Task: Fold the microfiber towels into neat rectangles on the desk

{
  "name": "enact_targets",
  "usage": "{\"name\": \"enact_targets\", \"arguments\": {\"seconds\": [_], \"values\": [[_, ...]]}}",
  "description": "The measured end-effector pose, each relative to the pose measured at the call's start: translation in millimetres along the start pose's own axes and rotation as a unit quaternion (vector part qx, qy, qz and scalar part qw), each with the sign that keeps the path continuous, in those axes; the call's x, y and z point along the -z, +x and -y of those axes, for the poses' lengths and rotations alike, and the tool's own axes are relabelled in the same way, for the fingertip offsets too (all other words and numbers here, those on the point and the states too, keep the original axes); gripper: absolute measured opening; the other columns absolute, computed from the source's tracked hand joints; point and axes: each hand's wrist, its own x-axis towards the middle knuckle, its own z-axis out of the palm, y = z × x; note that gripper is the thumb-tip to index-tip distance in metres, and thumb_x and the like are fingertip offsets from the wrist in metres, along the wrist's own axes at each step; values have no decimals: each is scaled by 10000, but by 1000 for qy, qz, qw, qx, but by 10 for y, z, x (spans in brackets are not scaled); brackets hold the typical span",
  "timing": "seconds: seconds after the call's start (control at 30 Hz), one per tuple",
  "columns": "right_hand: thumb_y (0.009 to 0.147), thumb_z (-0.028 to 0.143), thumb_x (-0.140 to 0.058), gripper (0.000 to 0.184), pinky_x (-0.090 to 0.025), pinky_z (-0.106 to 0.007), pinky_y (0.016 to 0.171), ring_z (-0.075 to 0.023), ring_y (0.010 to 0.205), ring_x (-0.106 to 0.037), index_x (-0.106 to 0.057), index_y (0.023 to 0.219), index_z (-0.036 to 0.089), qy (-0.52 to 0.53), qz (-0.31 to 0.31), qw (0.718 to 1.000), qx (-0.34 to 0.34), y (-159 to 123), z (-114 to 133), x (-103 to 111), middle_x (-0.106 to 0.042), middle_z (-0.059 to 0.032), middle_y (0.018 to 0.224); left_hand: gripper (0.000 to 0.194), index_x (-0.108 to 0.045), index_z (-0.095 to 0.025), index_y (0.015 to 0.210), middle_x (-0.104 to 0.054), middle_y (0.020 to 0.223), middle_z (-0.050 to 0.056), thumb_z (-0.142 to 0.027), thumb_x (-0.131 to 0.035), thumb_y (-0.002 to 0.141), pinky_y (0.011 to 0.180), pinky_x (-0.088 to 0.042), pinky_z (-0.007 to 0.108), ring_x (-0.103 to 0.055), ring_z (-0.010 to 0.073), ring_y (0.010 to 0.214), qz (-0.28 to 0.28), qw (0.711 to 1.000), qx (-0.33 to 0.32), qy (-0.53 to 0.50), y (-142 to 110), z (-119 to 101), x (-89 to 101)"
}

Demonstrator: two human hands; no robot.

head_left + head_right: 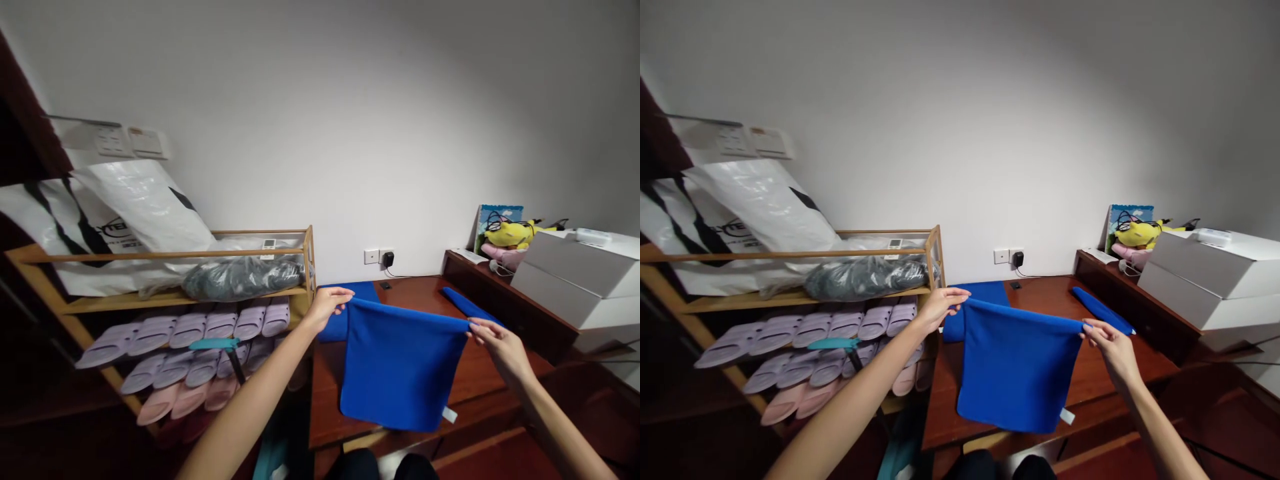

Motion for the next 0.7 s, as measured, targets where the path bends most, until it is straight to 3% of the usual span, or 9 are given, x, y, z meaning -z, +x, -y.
{"name": "enact_targets", "arguments": {"seconds": [0.1,0.33,0.5,0.7], "values": [[564,472,-786,571,-498,-259,639,-180,727,-628,-665,1002,127,-16,40,998,37,94,166,-87,-693,-65,787,350,-706,-127,855,-662,724,59,-360,-743,596,456,-361,203,-556,116,584,-12,1000,-9,-19,-145,-159,135],[572,589,-730,575,-532,-333,710,-230,762,-657,-694,932,142,-84,56,986,129,249,356,-317,-714,-97,813,391,-713,-119,909,-688,744,66,-294,-766,563,599,-479,263,-607,151,653,-34,998,-52,12,-368,-387,340],[607,604,-695,535,-527,-364,778,-252,844,-658,-712,919,169,-102,63,981,152,334,411,-418,-719,-98,918,252,-733,-165,798,-705,776,42,-287,-756,578,673,-480,281,-607,186,728,-66,989,-89,98,-357,-446,422],[649,569,-679,458,-516,-353,777,-245,811,-664,-718,855,162,-134,63,976,160,440,413,-473,-727,-89,853,178,-724,-171,743,-690,715,20,-268,-726,594,649,-452,258,-590,170,698,-62,985,-87,139,-252,-440,463]]}}
